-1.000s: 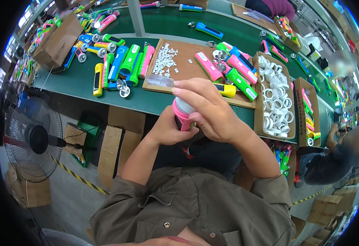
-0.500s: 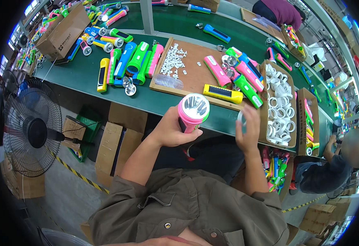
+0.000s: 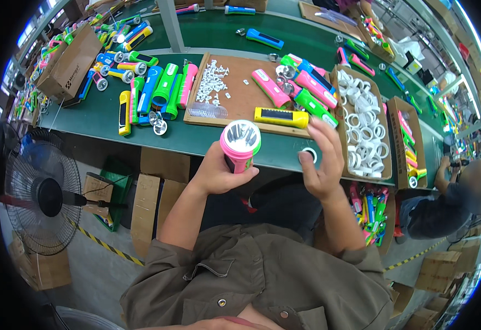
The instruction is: The person assembles small plastic flashlights by hand, inserting reflectors and bulbs into the flashlight bodies.
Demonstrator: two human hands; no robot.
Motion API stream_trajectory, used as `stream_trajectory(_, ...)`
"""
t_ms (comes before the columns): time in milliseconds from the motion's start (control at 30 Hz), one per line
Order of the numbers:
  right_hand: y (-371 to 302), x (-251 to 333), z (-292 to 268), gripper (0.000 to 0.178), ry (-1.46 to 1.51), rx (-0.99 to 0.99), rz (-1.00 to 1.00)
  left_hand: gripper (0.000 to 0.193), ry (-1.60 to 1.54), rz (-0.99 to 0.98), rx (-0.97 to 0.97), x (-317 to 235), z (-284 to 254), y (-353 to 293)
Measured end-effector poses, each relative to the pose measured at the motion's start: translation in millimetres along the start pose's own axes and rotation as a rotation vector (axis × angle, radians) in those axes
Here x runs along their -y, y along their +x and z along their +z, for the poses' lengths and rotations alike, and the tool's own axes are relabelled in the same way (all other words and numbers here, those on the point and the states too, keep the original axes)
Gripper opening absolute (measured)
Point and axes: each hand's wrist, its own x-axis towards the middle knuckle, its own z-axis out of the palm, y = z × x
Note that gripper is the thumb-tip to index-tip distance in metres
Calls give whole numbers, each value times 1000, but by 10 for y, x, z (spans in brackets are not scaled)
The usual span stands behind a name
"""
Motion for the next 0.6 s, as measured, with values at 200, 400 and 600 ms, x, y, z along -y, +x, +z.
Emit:
stream_trajectory(200,879,744,162,51,149,411,-233,53,-23,70,-67,-44,36,-89)
stream_trajectory(400,753,618,290,46,209,455,-293,52,1,98,-85,-60,9,-122)
stream_trajectory(600,670,614,360,33,570,344,-42,55,-7,84,-90,-85,18,-100)
